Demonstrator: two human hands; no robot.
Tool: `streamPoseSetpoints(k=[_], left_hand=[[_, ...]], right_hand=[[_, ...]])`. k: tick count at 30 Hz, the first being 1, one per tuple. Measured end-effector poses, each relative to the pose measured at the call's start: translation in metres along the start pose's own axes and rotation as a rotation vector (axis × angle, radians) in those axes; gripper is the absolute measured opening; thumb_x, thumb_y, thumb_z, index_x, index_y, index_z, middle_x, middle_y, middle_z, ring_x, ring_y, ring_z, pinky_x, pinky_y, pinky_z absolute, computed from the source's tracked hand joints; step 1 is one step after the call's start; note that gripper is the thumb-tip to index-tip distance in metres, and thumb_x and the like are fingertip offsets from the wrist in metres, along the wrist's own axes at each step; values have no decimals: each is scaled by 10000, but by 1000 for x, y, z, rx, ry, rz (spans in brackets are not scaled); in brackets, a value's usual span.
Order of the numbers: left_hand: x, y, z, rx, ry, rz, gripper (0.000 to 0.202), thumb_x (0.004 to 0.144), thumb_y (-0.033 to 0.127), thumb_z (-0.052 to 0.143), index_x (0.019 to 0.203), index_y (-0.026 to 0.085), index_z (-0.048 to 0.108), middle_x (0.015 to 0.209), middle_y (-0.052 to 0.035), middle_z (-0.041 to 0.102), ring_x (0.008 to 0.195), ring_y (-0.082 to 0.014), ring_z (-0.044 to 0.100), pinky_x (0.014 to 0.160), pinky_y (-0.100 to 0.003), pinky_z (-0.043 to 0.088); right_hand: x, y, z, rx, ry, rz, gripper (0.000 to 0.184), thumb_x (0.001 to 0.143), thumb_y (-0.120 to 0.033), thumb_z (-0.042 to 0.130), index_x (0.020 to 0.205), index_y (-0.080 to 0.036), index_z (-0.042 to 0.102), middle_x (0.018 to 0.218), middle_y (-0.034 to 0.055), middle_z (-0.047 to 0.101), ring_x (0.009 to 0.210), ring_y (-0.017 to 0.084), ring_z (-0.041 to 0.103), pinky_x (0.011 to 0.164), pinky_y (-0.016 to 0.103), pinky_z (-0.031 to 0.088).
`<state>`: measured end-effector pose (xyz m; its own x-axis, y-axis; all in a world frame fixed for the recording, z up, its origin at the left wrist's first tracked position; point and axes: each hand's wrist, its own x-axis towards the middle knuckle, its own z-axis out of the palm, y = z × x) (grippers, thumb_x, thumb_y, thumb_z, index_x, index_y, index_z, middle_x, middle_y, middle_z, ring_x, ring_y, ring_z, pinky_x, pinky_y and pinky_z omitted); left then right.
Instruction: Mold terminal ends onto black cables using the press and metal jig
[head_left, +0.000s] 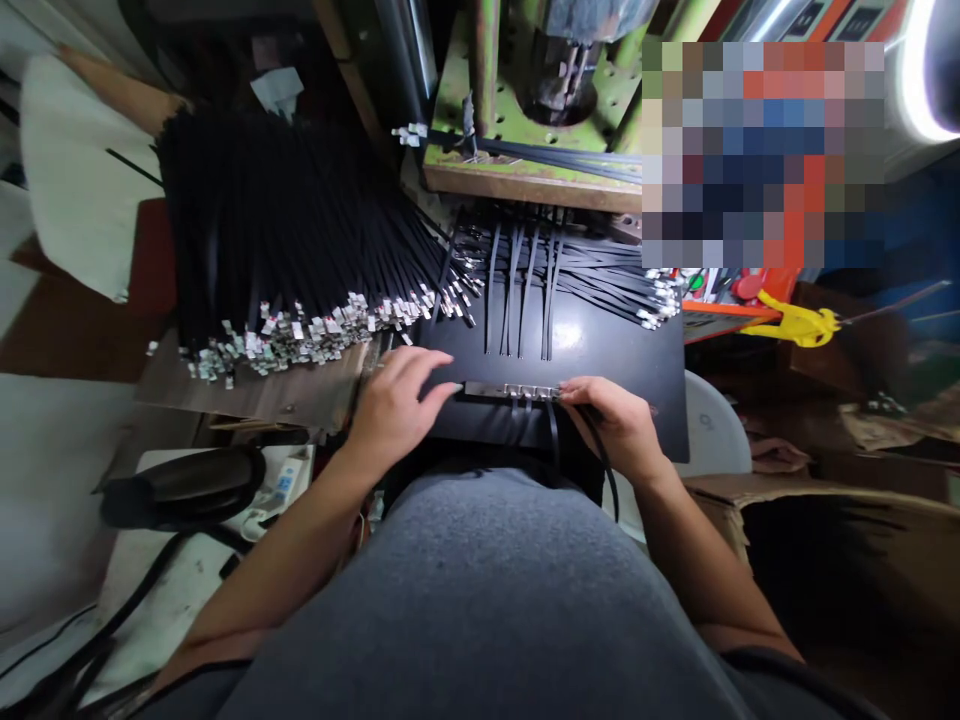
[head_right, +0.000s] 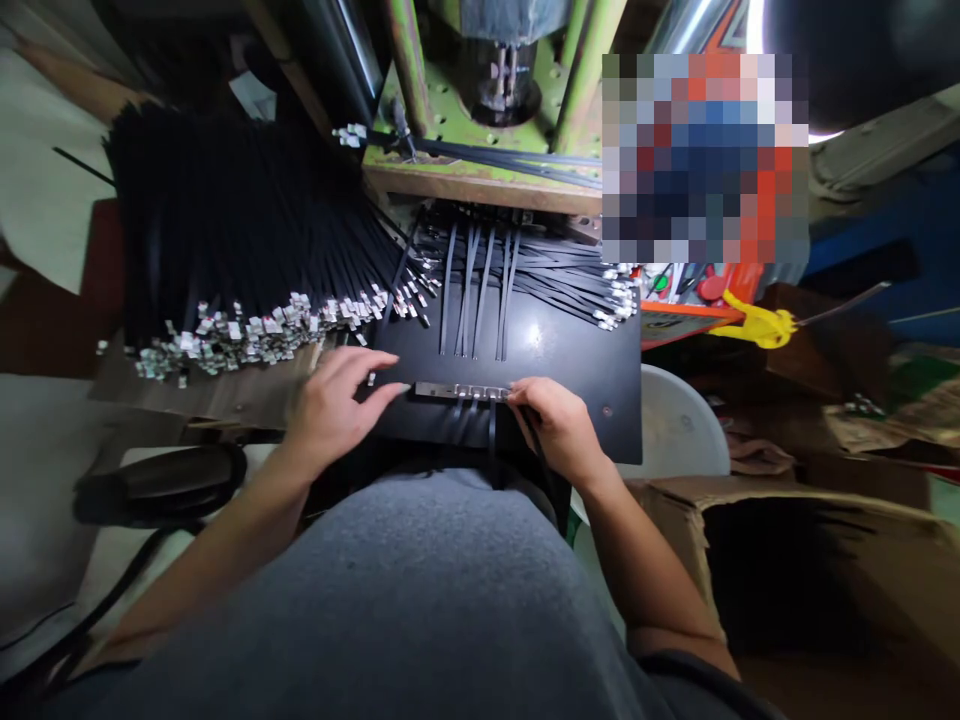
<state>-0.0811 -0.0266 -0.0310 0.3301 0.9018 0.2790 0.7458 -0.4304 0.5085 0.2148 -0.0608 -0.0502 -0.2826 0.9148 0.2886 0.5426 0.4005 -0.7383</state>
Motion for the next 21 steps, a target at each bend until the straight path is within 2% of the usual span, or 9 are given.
streamPoseSetpoints(k=[3,5,9,10,12,14,17,19,21], left_hand=[[-7,-18,-11,92,-37,-272,462,812,285,754,1217,195,551,1073,-68,629,891,-189,617,808,-338,532],[-8,-24,-10,54,-107,-351,488,826,247,730,1260,189,515,977,-36,649,784,-154,603,763,-305,515],[-8,-25,-11,-7,-176,-306,323,894,201,600,1216,188,575,876,-9,653,750,-139,604,769,-285,495],[-9,-24,-14,15,-192,-284,281,900,207,580,1178,187,608,896,-17,650,770,-145,609,774,-287,493],[-14,-22,-25,86,-219,-266,245,906,228,546,1121,187,657,936,-31,642,812,-159,615,778,-291,488],[-23,-21,-41,172,-227,-286,261,910,247,520,1110,192,677,942,-34,632,829,-169,615,772,-293,482],[-44,-23,-78,314,-234,-316,279,912,254,496,1109,207,689,900,-24,606,794,-167,599,760,-293,466],[-61,-28,-110,459,-174,-353,269,914,267,506,1100,221,694,897,-18,588,766,-165,576,742,-295,452],[-75,-36,-144,539,-3,-432,276,915,265,514,1136,236,677,944,-21,587,817,-180,565,760,-306,447]], right_hand=[[0,-6,-6,-141,-76,-24,152,945,-174,500,874,-204,631,986,64,700,942,176,670,806,339,568],[8,-6,-16,-165,-123,-25,209,941,-148,459,860,-193,646,954,68,700,905,169,667,778,320,563],[60,2,-40,-23,-557,-9,198,906,-152,508,906,-202,700,886,22,723,801,140,678,742,272,547],[79,2,-39,-33,-613,11,174,897,-164,537,907,-201,706,870,13,726,777,138,675,736,268,536],[118,-3,-23,-129,-559,51,116,874,-202,605,949,-187,691,894,15,723,787,147,665,742,271,512],[150,-14,9,-272,-437,66,253,847,-260,672,1077,-162,632,988,44,706,844,169,650,759,281,495],[172,-32,55,-435,-442,53,411,874,-243,636,1246,-118,514,1103,114,675,894,210,638,772,312,484],[166,-36,58,-476,-468,36,362,887,-167,567,1241,-111,519,1089,132,676,885,228,641,756,324,476],[147,-29,34,-549,-510,29,271,885,-138,531,1150,-121,588,1025,132,682,839,228,644,712,321,465]])
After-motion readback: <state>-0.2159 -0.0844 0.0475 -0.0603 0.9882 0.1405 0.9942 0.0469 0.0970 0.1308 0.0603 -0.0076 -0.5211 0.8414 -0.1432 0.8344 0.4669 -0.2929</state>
